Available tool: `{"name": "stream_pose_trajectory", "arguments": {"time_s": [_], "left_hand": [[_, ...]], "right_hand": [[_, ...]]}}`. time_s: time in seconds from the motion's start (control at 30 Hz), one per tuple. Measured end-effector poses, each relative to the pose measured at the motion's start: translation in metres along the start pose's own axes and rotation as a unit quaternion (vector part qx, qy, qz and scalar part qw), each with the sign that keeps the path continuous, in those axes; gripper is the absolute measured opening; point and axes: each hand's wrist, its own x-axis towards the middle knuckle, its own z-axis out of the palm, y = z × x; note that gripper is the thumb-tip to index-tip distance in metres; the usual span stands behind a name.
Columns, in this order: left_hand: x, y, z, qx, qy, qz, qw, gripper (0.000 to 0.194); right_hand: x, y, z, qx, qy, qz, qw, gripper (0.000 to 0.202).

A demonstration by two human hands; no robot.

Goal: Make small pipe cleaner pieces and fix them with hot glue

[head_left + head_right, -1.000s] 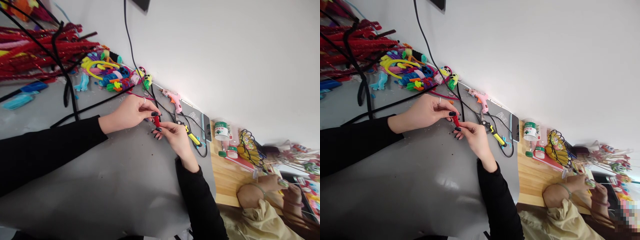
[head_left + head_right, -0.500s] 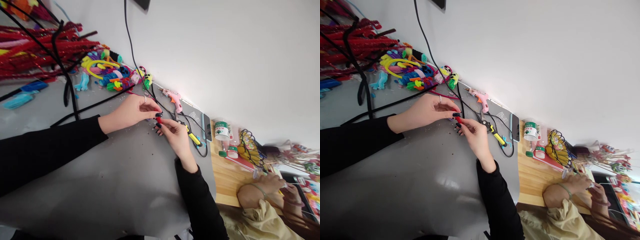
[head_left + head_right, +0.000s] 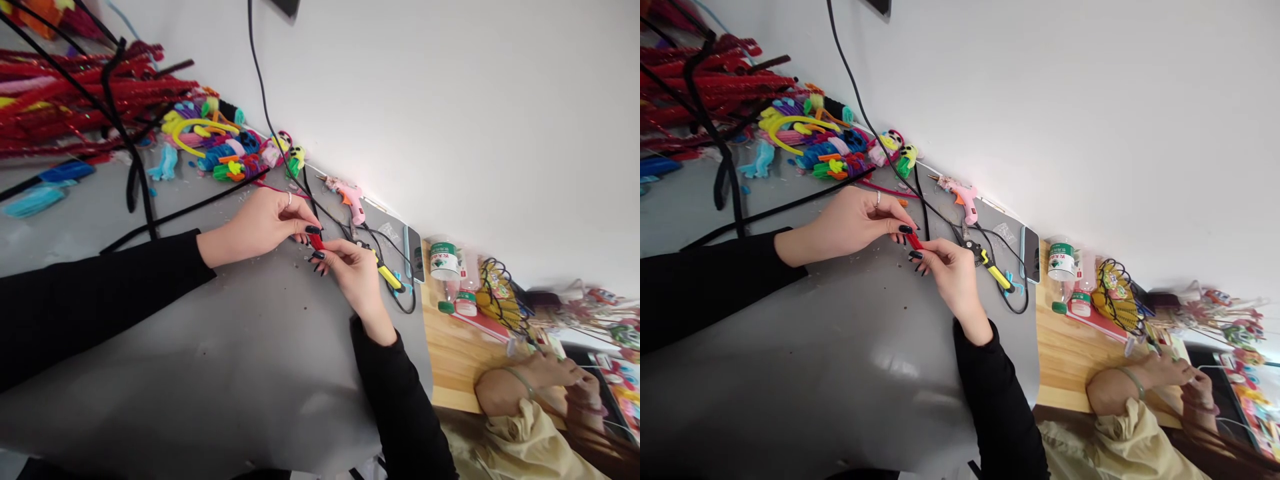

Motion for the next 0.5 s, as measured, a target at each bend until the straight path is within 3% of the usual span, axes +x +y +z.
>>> {"name": "stream_pose_trajectory", "arguments": {"time_s": [0.2, 0.37, 0.5], "left_hand": [[-0.0002, 0.0032, -0.0014, -0.008, 0.020, 0.007, 1.000, 0.027], [0.0004, 0.0021, -0.0015, -0.003, 0.019, 0.005, 1.000, 0.034], [0.0002, -0.0012, -0.0011, 0.000, 0.031, -0.006, 1.000, 0.033]], "right_hand": [[-0.0001, -0.0044, 0.0014, 0.019, 0.033, -0.032, 0.999, 0.025], [-0.0010, -0.0076, 0.0011, -0.028, 0.070, -0.091, 0.993, 0.030], [-0.0026, -0.0076, 0.0022, -0.032, 0.068, -0.135, 0.988, 0.021]]}}
